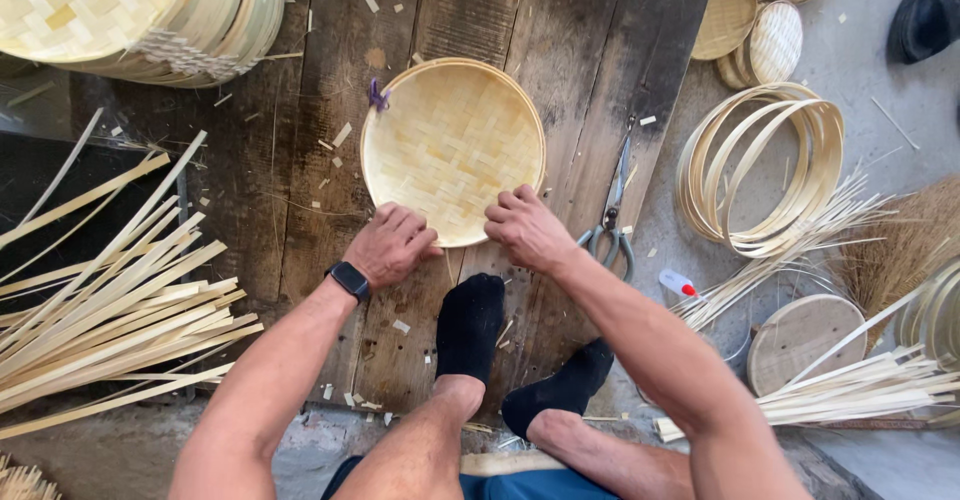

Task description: The person assembles a woven bamboo basket by inserting a woven base into a circular frame, applying glue along the seam, and trimming excess material with scissors.

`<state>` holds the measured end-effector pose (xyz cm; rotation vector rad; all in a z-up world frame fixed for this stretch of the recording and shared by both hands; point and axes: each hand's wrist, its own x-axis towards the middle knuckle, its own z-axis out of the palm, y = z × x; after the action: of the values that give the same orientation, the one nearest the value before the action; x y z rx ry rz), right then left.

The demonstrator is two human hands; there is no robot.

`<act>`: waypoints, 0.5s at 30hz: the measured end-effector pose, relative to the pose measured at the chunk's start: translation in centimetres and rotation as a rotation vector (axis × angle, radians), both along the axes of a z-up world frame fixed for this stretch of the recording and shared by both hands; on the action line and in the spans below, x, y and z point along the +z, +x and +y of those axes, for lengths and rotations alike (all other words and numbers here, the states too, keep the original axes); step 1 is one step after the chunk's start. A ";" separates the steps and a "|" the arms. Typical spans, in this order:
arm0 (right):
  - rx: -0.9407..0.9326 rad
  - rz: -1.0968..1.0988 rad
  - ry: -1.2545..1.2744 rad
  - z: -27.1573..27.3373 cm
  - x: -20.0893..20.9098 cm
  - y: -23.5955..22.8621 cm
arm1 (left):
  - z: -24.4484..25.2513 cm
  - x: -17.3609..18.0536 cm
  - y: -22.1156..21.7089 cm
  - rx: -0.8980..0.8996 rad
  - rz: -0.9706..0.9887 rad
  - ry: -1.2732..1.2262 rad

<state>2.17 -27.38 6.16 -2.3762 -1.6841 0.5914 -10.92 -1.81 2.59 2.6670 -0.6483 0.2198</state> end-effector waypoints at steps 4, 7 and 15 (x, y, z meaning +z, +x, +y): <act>0.014 0.159 -0.064 -0.7 0.4 2.4 | -0.1 -1.3 0.2 -0.080 0.138 0.152; -0.132 0.101 0.196 1.5 0.6 5.8 | -1.6 -2.0 1.4 -0.099 0.215 0.147; -0.228 -0.093 0.534 14.3 -3.9 14.1 | -2.2 -0.7 2.4 -0.022 0.056 -0.124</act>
<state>16.24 -13.05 2.23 -2.1711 -1.3545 -0.0128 -8.51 -3.98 1.92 2.5369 -0.6252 0.1723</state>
